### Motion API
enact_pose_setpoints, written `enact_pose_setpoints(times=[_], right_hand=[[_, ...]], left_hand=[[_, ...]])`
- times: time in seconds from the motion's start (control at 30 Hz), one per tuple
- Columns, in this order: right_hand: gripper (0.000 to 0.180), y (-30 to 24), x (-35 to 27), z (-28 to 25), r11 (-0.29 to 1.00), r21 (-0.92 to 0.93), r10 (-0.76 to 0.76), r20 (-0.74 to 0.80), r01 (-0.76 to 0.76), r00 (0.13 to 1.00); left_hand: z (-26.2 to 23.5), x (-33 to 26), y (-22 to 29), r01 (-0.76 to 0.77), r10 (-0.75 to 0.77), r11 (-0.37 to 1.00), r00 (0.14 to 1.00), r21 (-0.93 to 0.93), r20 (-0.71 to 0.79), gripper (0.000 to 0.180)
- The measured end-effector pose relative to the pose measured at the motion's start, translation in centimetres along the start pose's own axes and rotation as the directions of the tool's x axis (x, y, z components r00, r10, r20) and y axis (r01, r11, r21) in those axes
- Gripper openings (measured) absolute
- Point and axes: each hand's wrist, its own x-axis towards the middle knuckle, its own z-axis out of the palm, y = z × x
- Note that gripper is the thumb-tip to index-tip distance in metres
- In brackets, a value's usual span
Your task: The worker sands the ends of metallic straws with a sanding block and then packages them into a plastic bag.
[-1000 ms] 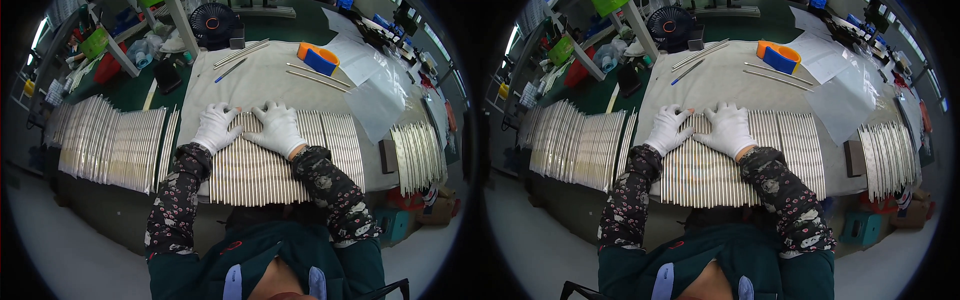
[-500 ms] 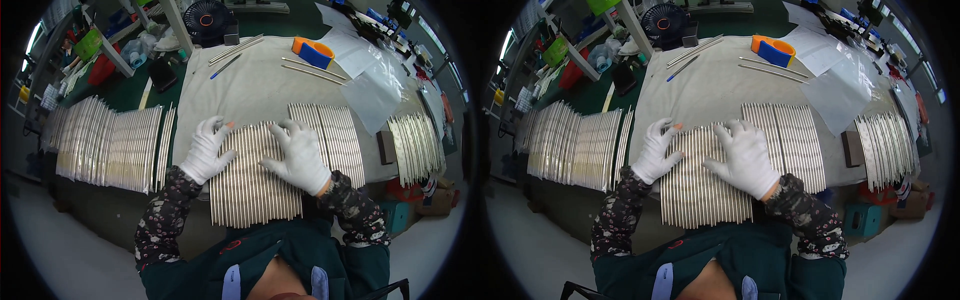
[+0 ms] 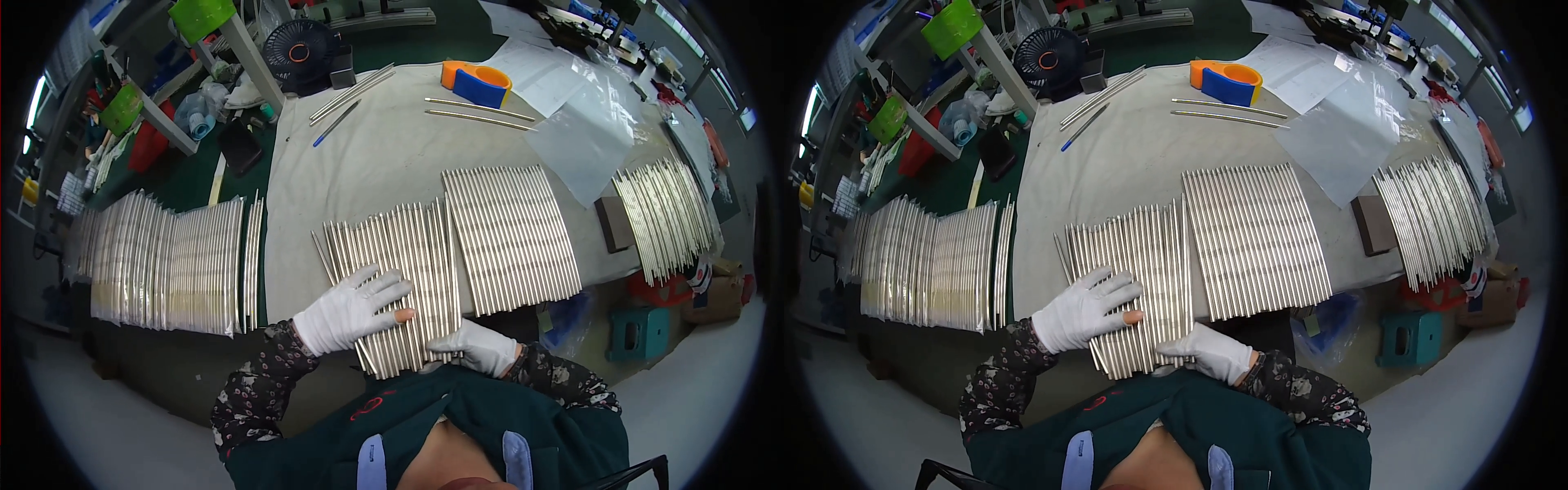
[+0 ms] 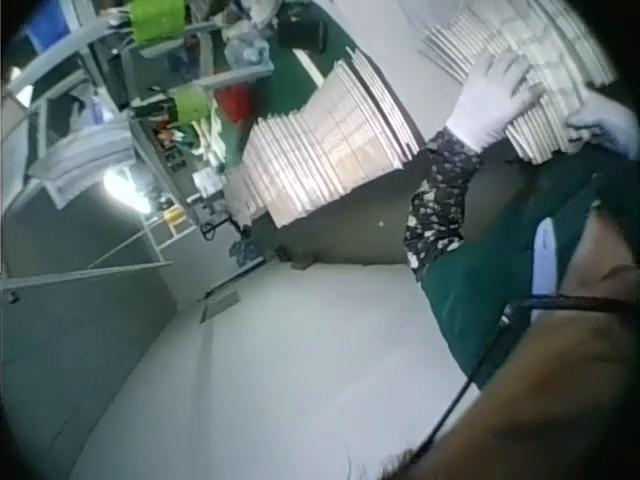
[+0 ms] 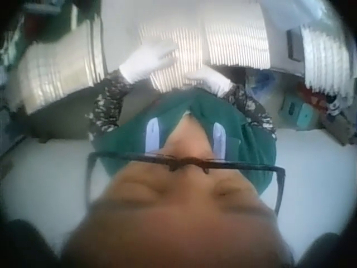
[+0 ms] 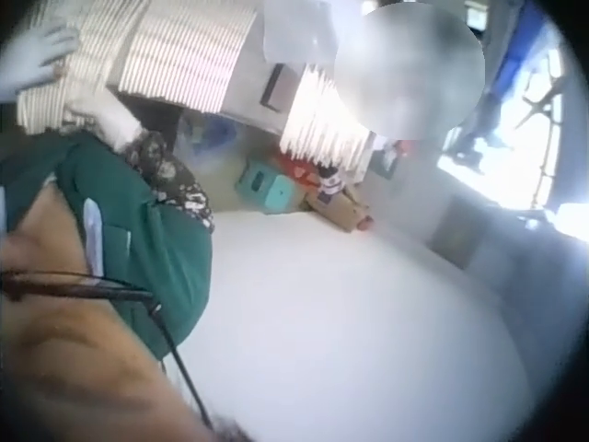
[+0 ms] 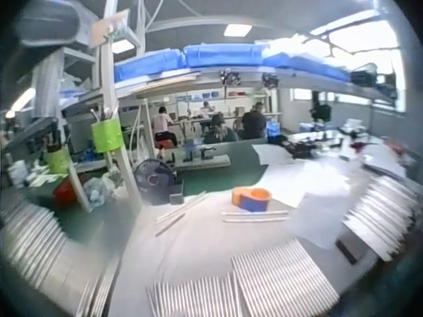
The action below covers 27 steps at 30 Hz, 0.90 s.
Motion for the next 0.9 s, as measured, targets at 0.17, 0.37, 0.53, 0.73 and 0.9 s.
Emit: enact_pose_setpoints(times=[0.17, 0.37, 0.53, 0.73, 0.9], right_hand=[[0.028, -0.9, 0.2, 0.7, 0.98, -0.081, 0.182, 0.016, -0.18, 0.983], [0.032, -7.9, -4.1, 1.6, 0.877, -0.477, 0.103, 0.081, -0.052, 0.991], [0.075, -15.1, -4.2, 6.3, 0.707, -0.653, -0.297, 0.074, 0.271, 0.952], [0.054, -19.9, 1.5, 6.3, -0.092, -0.925, -0.856, 0.262, 0.368, 0.445], [0.069, -19.7, 6.0, 7.2, 0.116, -0.66, -0.802, 0.378, 0.742, 0.462]], left_hand=[[-0.1, 6.4, 0.5, -0.309, 0.309, 0.951, 0.951, -0.003, -0.032, 0.046], [-1.0, 10.3, -0.3, -0.308, 0.281, 0.951, 0.909, -0.042, -0.308, 0.039], [-3.7, 10.9, -2.2, -0.075, -0.268, 0.885, 0.725, -0.459, -0.634, 0.054], [-3.3, 11.8, -7.5, -0.158, -0.564, 0.671, 0.525, -0.724, -0.637, 0.049], [-2.3, 11.7, -7.9, 0.195, -0.386, 0.914, 0.684, -0.355, -0.619, 0.052]])
